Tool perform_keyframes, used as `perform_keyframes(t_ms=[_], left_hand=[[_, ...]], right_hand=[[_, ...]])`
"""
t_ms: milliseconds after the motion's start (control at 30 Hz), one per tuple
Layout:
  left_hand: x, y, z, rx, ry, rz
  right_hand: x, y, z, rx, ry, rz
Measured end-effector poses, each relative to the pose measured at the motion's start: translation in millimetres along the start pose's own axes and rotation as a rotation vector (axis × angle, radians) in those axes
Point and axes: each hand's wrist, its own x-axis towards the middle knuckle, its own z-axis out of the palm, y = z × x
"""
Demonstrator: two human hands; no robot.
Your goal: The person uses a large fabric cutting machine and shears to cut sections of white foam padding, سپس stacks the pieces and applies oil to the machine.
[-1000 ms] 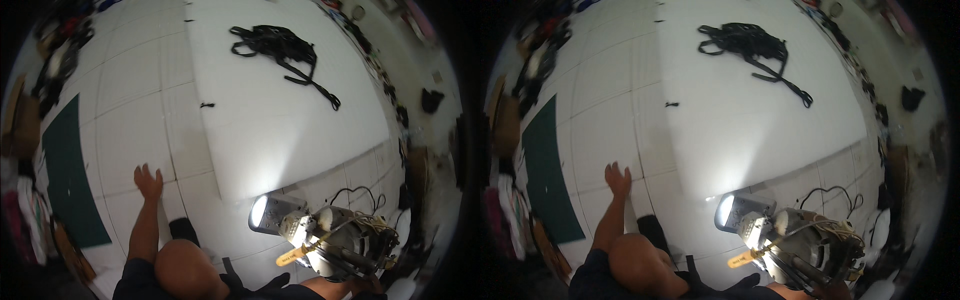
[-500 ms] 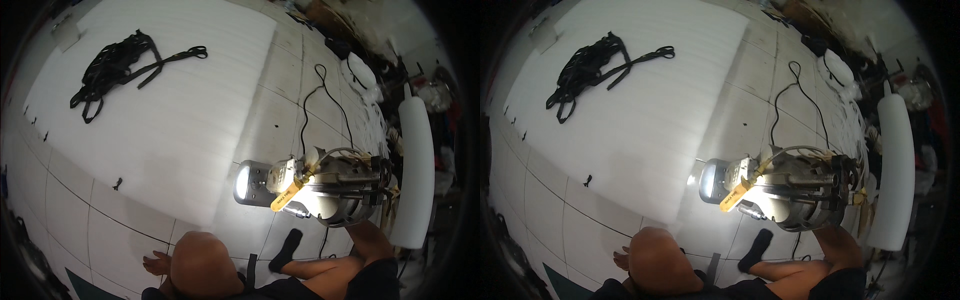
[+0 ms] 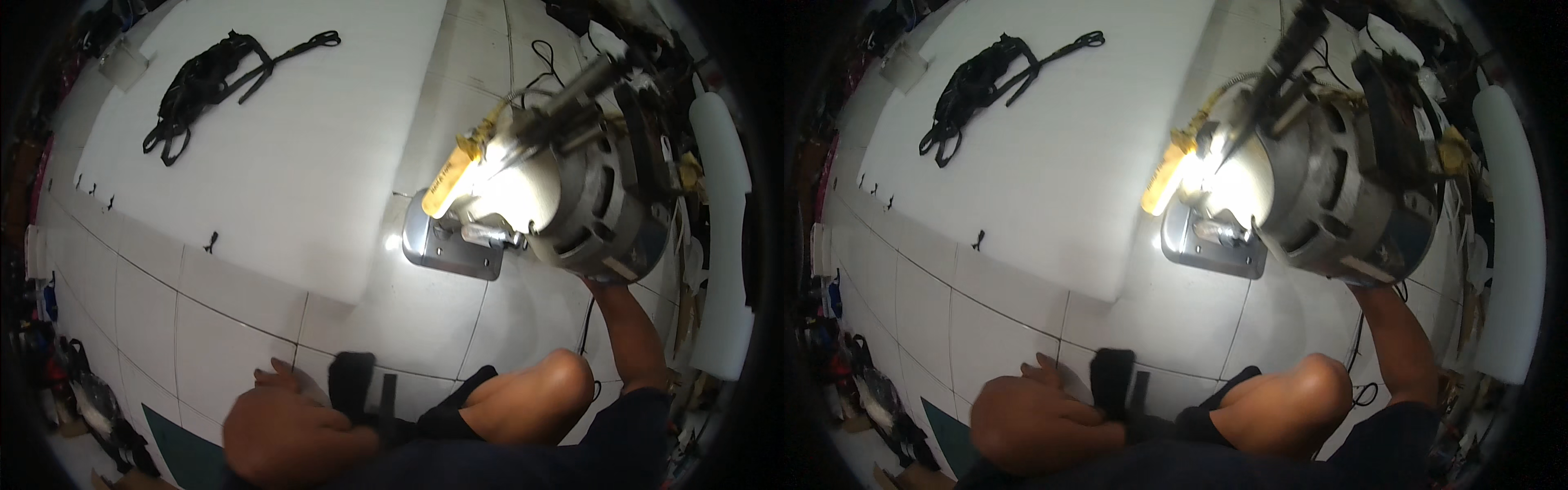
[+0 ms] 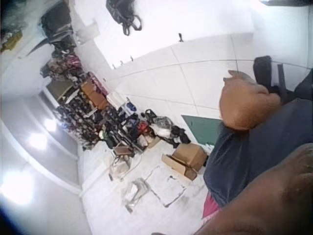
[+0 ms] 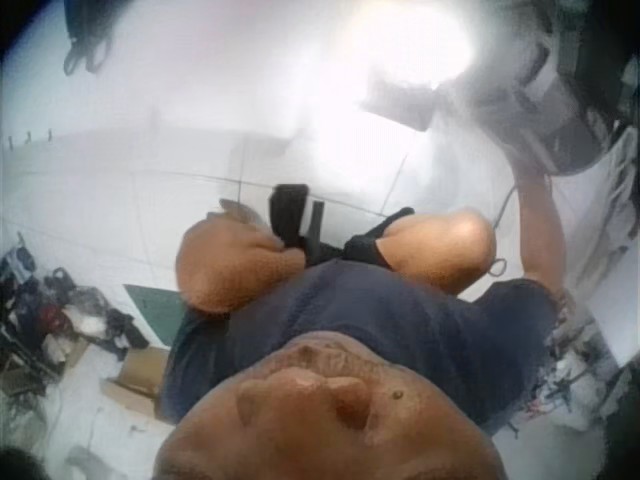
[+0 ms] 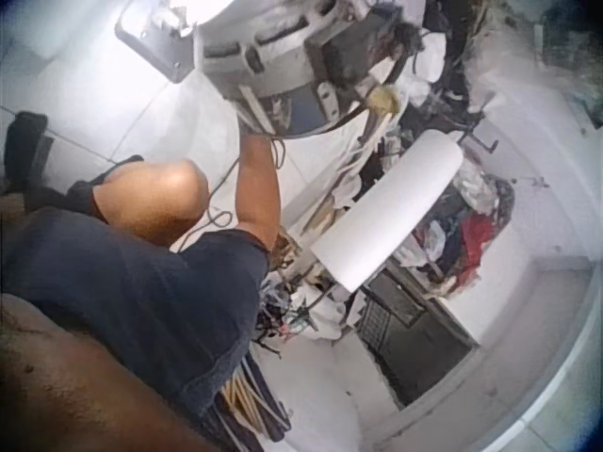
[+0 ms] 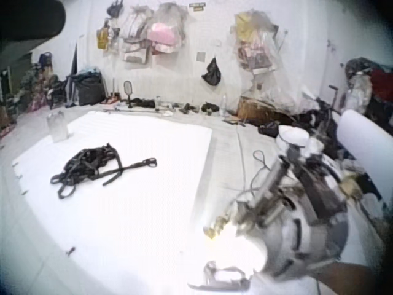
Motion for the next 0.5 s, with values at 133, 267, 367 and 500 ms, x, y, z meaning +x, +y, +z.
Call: perform_keyframes(t_ms=[133,267,367,500], left_hand=[[93.8,64.1,-51.5,-0.141,-0.464,0.184],[153.1,141.8,-68.7,-0.525,-1.122,0.310],[135.0,208.2,-64.5,-0.693,-1.237,0.316],[98.3,231.0,-55.7,-0.876,-1.292,0.199]], right_hand=[[2.0,-18.6,-2.3,0.054,0.012,-0.019],[-8.4,-27.9,-8.5,0.050,-0.002,0.016],[-12.2,-33.2,-14.1,0.031,-0.021,0.032],[-11.5,-41.2,-3.8,0.045,-0.045,0.043]])
